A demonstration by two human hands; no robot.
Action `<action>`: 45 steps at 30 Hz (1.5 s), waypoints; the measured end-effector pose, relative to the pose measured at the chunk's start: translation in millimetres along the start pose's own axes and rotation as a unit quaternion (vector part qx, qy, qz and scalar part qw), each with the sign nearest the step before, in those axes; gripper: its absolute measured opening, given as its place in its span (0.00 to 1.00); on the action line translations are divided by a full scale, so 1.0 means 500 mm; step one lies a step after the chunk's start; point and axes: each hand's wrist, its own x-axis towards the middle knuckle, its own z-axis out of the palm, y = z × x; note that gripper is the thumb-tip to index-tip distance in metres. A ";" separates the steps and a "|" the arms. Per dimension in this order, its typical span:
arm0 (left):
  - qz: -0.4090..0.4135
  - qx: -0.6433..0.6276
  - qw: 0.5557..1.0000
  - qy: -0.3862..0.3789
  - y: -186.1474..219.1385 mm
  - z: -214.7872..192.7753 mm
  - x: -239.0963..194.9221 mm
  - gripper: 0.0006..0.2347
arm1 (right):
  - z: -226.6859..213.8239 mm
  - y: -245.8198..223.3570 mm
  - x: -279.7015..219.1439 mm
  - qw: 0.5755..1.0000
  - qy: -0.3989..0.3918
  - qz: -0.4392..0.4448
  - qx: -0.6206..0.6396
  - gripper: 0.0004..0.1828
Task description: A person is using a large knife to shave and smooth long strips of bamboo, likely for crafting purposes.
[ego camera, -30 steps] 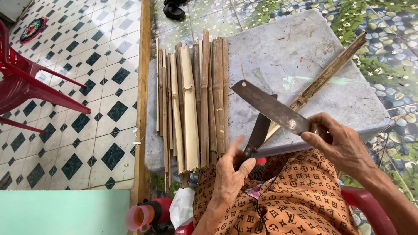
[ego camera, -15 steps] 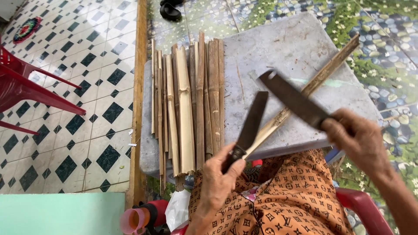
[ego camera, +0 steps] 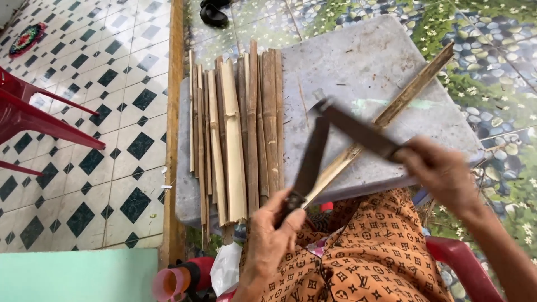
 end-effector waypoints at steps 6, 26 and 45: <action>0.223 0.241 0.942 0.066 -0.021 0.064 0.001 0.19 | 0.018 -0.039 -0.017 0.979 -0.093 0.097 0.152 0.11; 0.072 0.014 0.997 -0.028 0.009 0.000 -0.020 0.22 | 0.018 0.014 -0.011 0.993 0.038 -0.100 0.043 0.08; -0.050 0.396 0.837 0.375 -0.320 -0.421 0.147 0.19 | 0.084 0.095 0.007 0.929 0.043 0.076 0.359 0.10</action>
